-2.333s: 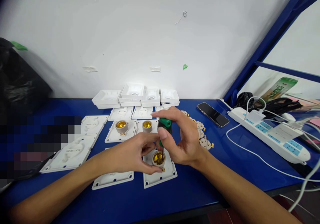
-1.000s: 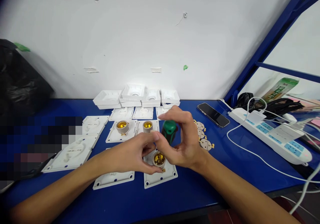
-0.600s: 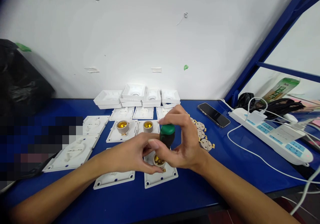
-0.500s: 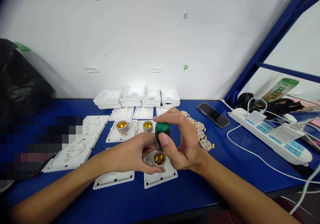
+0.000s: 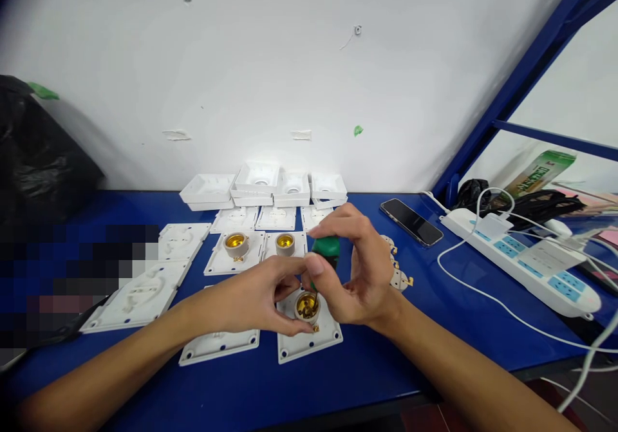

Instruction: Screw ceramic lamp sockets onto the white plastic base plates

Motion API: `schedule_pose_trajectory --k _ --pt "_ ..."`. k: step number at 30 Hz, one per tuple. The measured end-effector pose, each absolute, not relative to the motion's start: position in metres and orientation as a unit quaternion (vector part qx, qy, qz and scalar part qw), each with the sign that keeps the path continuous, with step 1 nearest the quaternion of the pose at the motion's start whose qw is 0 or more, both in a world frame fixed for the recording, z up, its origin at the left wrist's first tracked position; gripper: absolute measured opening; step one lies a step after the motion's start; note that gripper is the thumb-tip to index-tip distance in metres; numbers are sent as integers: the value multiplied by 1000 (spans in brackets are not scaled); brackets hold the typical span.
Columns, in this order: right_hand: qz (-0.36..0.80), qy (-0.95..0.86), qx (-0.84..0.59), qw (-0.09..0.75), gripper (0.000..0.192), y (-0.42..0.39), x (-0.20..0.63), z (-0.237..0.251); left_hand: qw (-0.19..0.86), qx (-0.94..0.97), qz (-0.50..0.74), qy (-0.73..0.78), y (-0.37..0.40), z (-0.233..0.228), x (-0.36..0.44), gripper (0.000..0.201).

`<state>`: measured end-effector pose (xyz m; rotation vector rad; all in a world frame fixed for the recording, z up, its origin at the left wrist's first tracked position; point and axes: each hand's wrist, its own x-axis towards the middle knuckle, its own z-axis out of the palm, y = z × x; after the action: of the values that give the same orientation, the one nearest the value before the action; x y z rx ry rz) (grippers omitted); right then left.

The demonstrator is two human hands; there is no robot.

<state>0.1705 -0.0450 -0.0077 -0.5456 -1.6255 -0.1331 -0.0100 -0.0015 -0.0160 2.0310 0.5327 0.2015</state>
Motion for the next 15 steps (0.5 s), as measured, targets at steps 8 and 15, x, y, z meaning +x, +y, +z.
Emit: schedule_pose_trajectory --k 8,15 --pt "-33 -744 -229 627 36 -47 170 -9 486 840 80 226 -1 -17 -11 44" --pt "-83 -733 -238 633 28 -44 172 -9 483 839 81 239 -2 -17 -12 46"
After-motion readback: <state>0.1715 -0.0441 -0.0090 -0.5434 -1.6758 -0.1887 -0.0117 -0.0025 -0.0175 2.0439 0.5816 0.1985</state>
